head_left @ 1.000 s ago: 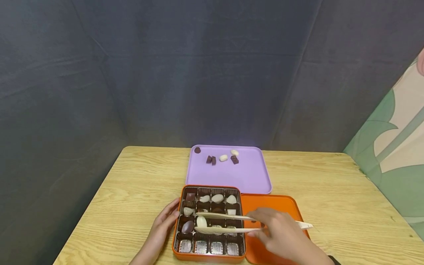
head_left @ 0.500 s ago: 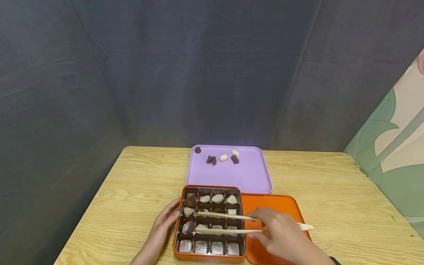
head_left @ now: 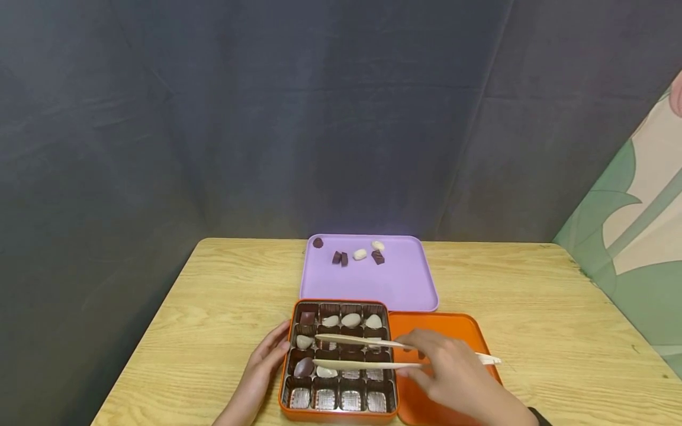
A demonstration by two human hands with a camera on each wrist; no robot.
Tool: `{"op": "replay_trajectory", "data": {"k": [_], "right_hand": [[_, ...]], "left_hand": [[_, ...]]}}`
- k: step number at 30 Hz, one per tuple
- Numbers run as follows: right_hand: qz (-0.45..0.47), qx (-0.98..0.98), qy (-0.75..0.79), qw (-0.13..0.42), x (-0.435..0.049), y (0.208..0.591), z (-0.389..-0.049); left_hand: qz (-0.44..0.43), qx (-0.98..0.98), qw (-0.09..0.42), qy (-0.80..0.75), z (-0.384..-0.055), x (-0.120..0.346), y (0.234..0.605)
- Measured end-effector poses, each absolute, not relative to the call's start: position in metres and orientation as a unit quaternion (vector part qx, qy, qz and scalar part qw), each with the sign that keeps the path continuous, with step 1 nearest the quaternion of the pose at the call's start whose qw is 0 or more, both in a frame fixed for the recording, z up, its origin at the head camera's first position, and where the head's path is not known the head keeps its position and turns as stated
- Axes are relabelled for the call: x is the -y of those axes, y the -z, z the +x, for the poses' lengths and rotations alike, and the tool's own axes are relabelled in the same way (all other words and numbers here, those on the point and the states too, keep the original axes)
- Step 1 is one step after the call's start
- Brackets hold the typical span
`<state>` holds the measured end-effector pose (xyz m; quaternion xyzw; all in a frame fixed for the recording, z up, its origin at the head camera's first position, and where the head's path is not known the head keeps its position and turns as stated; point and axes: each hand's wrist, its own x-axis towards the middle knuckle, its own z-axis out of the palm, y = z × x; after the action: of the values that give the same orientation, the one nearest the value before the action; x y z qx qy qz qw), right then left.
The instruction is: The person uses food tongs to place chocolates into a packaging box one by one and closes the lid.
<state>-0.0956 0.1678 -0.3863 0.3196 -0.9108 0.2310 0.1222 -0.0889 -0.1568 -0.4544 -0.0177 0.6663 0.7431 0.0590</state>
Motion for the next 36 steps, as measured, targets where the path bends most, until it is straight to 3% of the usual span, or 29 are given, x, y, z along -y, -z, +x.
{"op": "replay_trajectory", "data": {"k": [15,25,36], "right_hand": [[0.291,0.921,-0.235,0.105,-0.164,0.376,-0.131],[0.262,0.932,-0.215,0.128,-0.154,0.372,-0.181],[0.226,0.945,-0.192,0.134,-0.147,0.392,-0.236]], "left_hand": [[-0.011,-0.660,0.062,-0.749,-0.089,0.157,0.455],[-0.013,-0.659,0.062,-0.750,-0.090,0.157,0.456],[-0.019,-0.662,0.061,-0.747,-0.089,0.156,0.455]]}}
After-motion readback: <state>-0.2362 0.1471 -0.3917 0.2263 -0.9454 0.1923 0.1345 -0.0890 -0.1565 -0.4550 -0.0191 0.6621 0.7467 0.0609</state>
